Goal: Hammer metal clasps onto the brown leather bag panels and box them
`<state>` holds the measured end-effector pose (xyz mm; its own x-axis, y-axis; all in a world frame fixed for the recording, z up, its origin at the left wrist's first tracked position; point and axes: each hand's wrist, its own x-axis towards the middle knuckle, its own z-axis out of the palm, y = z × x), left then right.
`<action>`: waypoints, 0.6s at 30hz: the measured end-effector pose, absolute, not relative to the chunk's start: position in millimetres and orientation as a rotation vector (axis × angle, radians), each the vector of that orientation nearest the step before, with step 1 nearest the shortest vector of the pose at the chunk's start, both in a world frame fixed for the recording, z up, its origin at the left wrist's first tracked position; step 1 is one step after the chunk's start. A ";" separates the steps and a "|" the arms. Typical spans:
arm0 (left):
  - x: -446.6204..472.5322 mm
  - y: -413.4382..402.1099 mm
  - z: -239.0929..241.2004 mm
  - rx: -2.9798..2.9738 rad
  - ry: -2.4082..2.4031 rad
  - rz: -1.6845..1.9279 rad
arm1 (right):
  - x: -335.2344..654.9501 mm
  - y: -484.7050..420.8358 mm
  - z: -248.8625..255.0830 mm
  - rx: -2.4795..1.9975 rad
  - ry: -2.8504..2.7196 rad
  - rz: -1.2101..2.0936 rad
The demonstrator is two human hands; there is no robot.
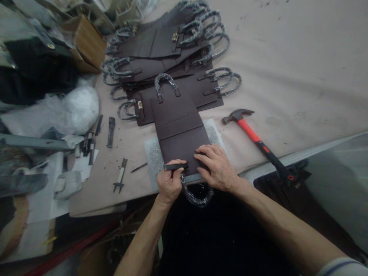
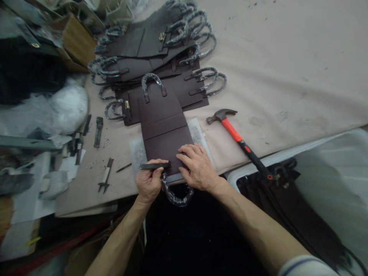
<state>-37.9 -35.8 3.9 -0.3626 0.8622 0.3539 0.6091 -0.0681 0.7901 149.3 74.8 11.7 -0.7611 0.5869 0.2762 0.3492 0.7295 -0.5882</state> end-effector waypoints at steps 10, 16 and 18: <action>-37.8 -37.8 3.3 1.611 1.971 1.384 | 149.0 74.3 12.6 -0.723 -2.487 0.695; -39.0 -36.8 2.6 1.572 1.974 1.381 | 149.2 74.0 10.6 -0.721 -2.479 0.694; -39.2 -36.8 1.1 1.553 1.967 1.385 | 149.2 73.9 10.6 -0.723 -2.478 0.693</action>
